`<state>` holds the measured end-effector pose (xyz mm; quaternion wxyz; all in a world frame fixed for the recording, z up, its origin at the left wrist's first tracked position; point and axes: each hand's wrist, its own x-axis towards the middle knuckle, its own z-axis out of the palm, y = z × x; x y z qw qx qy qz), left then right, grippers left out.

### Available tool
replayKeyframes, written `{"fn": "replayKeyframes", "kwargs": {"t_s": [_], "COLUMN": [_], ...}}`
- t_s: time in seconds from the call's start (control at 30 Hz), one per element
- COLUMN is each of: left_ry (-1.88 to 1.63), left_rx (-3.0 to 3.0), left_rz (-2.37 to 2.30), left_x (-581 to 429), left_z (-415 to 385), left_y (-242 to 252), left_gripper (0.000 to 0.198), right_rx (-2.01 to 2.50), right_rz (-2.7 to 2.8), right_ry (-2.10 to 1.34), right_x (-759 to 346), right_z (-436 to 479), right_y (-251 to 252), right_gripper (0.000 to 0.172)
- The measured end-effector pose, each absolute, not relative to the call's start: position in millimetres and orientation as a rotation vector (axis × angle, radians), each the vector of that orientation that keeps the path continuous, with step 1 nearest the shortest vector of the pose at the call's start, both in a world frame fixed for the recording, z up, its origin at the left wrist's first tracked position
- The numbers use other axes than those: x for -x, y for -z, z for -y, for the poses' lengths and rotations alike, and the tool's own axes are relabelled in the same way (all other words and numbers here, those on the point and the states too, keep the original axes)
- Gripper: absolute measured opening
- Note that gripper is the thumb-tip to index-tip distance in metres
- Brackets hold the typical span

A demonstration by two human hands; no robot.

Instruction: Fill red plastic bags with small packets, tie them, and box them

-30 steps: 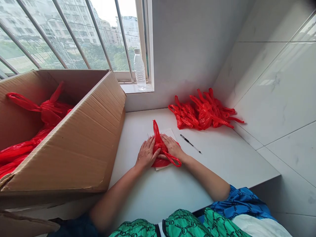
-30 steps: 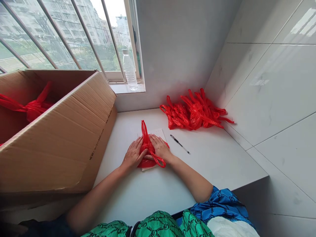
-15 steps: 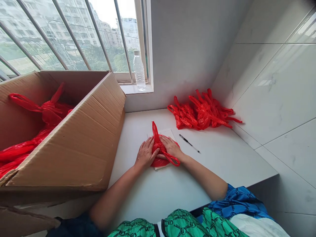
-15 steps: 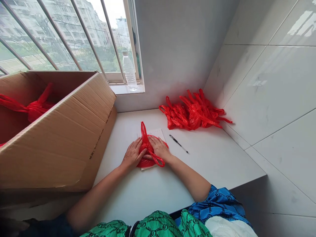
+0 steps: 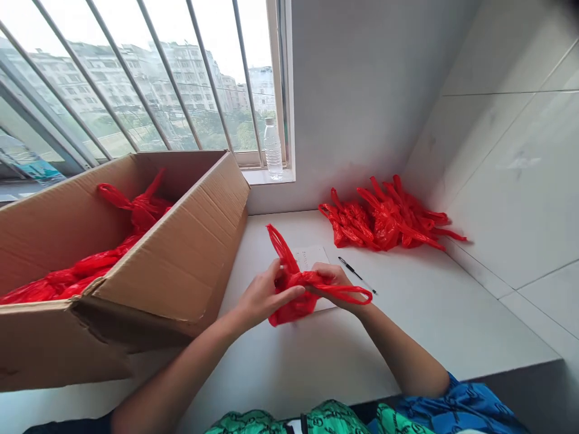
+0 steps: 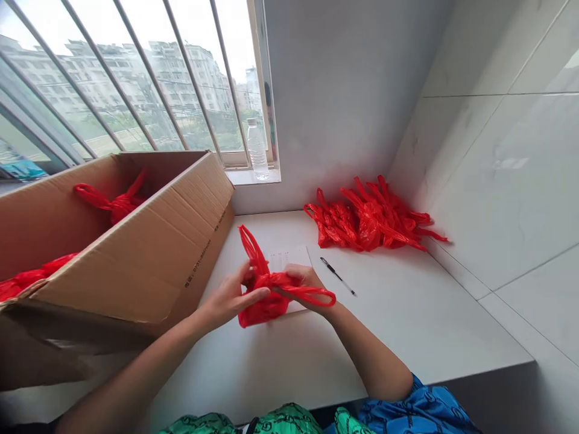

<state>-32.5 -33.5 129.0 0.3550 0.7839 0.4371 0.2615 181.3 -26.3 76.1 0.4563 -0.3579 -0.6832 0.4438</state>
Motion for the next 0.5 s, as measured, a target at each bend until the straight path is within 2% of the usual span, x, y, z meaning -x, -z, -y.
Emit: {"fn": "replayKeyframes", "kwargs": {"t_s": [0.07, 0.17, 0.2, 0.37, 0.43, 0.5], "left_ry": [-0.533, -0.530, -0.593, -1.190, -1.401, -1.441], "left_rx": [-2.103, -2.121, -2.074, -1.812, -1.805, -1.871], "left_rz": [-1.121, -1.083, -1.094, -1.386, -1.567, -1.771], "left_x": [33, 46, 55, 122, 152, 180], "left_z": [51, 75, 82, 97, 84, 56], "left_y": [-155, -199, -217, -309, -340, -362], "left_gripper": [0.032, 0.036, 0.037, 0.041, 0.048, 0.053], "right_rx": [0.829, 0.782, 0.793, 0.998, 1.059, 1.094], "right_rz": [1.739, 1.778, 1.756, 1.605, 1.642, 1.733], "right_ry": [-1.071, -1.026, -1.031, -1.059, -1.107, -1.117], "right_x": [-181, -186, -188, -188, -181, -171], "right_z": [41, 54, 54, 40, 34, 30], "right_y": [-87, -89, -85, -47, -29, -10], "right_gripper": [0.037, 0.021, 0.020, 0.035, 0.037, 0.037]}}
